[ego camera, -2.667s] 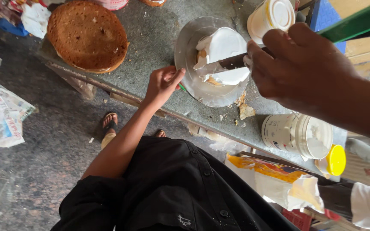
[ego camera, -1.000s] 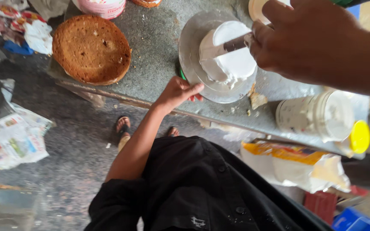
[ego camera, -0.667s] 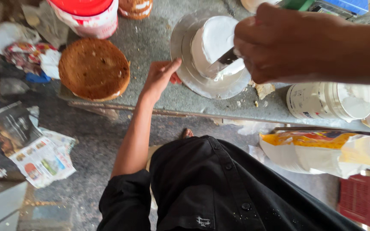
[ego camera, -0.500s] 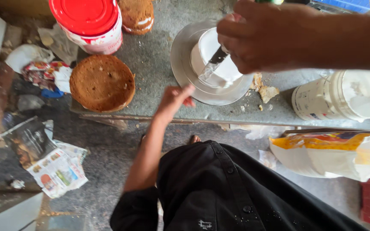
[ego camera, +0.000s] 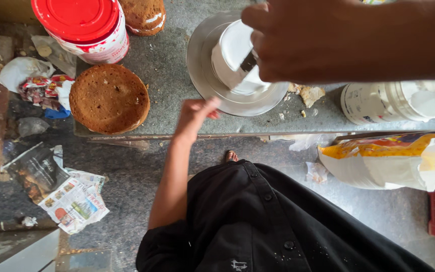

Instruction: The person prepares a cake by placing a sponge base on a cardboard square, spreading white frosting from a bucket onto the top with a spatula, and then smoothing the frosting over the top and sides as the cake rotates on a stand.

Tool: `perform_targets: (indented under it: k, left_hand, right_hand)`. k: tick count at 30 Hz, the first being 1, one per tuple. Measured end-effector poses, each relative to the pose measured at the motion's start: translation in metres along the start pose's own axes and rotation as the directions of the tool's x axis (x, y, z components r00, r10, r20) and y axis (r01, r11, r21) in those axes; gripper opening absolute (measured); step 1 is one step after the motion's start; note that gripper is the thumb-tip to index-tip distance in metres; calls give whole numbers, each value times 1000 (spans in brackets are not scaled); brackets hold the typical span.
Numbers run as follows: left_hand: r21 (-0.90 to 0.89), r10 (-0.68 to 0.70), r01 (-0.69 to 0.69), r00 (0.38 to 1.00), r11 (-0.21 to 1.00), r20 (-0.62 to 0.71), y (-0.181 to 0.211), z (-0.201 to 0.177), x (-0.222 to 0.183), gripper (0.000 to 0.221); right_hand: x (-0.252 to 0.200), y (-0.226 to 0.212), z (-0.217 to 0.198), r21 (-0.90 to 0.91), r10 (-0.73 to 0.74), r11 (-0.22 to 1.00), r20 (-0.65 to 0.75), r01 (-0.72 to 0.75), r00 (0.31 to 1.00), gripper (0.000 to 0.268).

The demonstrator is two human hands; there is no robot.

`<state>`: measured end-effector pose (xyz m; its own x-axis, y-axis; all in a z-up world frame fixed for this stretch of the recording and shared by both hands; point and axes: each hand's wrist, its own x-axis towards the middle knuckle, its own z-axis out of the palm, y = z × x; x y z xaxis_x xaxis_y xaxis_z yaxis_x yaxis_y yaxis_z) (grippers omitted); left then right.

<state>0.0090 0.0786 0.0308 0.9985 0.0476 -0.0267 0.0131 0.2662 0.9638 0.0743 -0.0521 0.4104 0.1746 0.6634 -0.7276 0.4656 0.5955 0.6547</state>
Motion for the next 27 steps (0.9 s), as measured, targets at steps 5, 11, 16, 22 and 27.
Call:
perform_targets:
  k: [5,11,16,22,27]
  left_hand:
    - [75,3,8,990,997,-143,11,-17,5,49]
    - [78,30,-20,991,997,-129,16,5,-2,50]
    - [57,-2,6,998,998,-66,13,10,-5,48]
    - [101,46,-23,973,995,-228,22,-23,34,48]
    - [142,26,3,980,990,-198,31,-29,40,49]
  right_hand:
    - [-2,-7,-12,43,-146,989,136,141,980,23]
    - [11,-1,7,-92,-147,985,26,149,989,23]
    - [10,-2,18,-384,97,912,-132,-142,986,27]
    - [-5,-20,14,-31,106,993,-183,-113,977,18]
    - [5,-11,22,-49,97,992,-313,-118,945,20]
